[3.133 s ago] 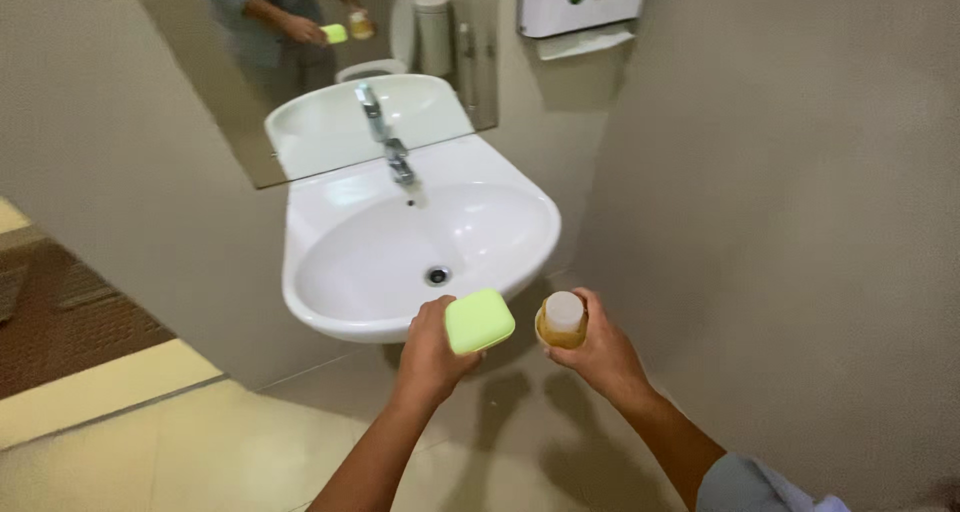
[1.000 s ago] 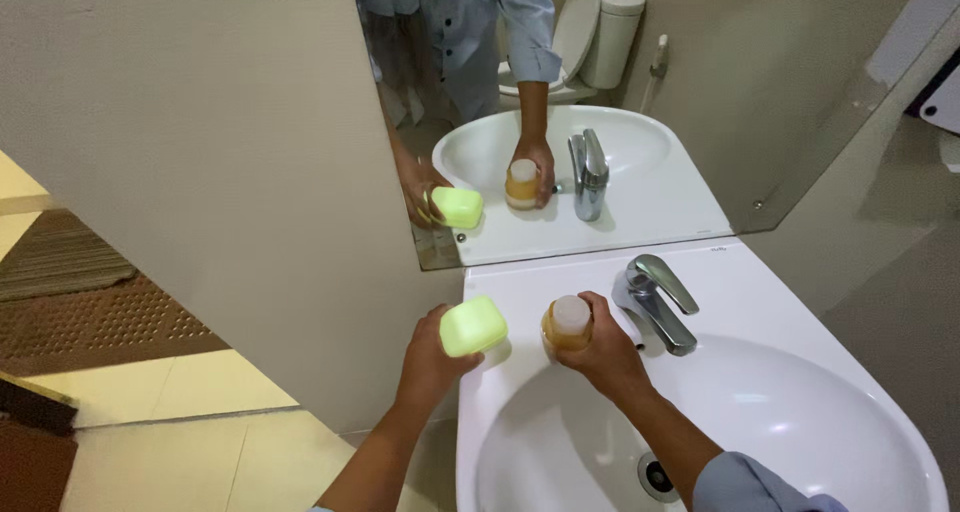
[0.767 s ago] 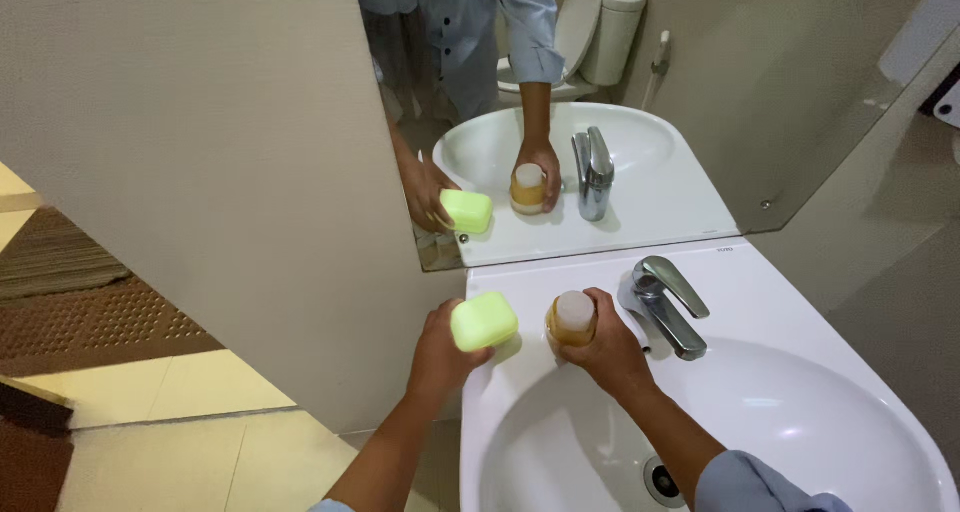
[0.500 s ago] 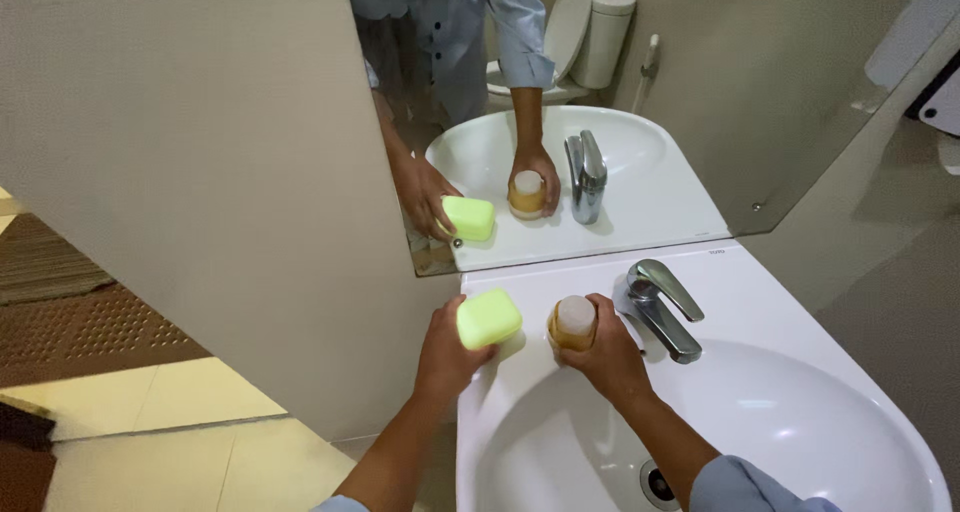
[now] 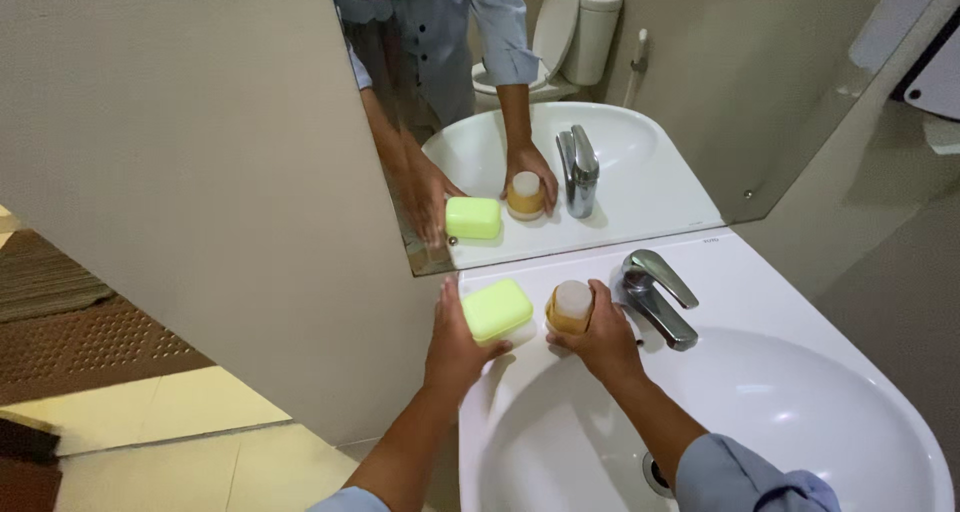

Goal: The person cleans a bathroom toilet. They first move a soap bar and a small bottle from the toilet tank to the sink. They then fill a spray bottle with water from a bidet sprayer, pour some into a green cup, and use a pink brush to scrub the toilet tank and seat with the soapy water.

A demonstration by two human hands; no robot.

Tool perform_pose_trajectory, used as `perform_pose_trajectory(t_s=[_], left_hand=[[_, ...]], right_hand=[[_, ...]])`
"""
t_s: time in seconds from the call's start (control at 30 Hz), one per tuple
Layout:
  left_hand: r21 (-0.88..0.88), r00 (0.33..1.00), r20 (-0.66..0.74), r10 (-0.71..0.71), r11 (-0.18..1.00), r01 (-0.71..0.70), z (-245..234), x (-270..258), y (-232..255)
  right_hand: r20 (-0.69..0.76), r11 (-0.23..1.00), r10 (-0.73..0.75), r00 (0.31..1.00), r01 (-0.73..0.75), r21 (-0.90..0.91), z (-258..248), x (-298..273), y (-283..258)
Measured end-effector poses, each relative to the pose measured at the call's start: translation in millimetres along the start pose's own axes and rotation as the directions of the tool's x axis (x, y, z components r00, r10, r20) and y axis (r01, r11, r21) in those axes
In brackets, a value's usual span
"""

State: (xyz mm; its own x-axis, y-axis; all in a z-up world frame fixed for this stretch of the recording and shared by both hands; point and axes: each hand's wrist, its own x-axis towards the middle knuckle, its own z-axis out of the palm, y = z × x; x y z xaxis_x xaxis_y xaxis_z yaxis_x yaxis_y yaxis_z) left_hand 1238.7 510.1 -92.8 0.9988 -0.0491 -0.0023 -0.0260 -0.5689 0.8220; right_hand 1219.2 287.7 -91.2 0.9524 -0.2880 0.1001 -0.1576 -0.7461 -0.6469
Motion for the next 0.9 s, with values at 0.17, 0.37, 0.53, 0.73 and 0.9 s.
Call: perform_pose_trajectory(t_s=[0.17,0.37,0.53,0.73,0.9], left_hand=[[0.18,0.998,-0.066,0.001,0.984,0.011,2,-16,-3],[0.446,0.976,-0.167,0.141,0.893,-0.052,36,-47,19],[0.438,0.976,-0.089,0.196,0.888,-0.139,61,-77,54],[0.352,0.977,0.035,0.212,0.912,-0.21,91,-131,87],[0.28,0.935,0.078,0.345,0.893,-0.353,124,-188,129]], right_hand=[[0.045,0.997,0.042,0.998,-0.044,0.058,-4,-7,9],[-0.048,0.987,-0.131,0.99,0.135,0.093,-37,-43,24],[0.088,0.992,-0.072,0.994,0.062,0.107,-87,-86,27],[0.1,0.997,0.022,0.995,-0.03,0.077,-157,-149,50],[0.083,0.986,0.169,0.982,-0.169,-0.005,-226,-200,92]])
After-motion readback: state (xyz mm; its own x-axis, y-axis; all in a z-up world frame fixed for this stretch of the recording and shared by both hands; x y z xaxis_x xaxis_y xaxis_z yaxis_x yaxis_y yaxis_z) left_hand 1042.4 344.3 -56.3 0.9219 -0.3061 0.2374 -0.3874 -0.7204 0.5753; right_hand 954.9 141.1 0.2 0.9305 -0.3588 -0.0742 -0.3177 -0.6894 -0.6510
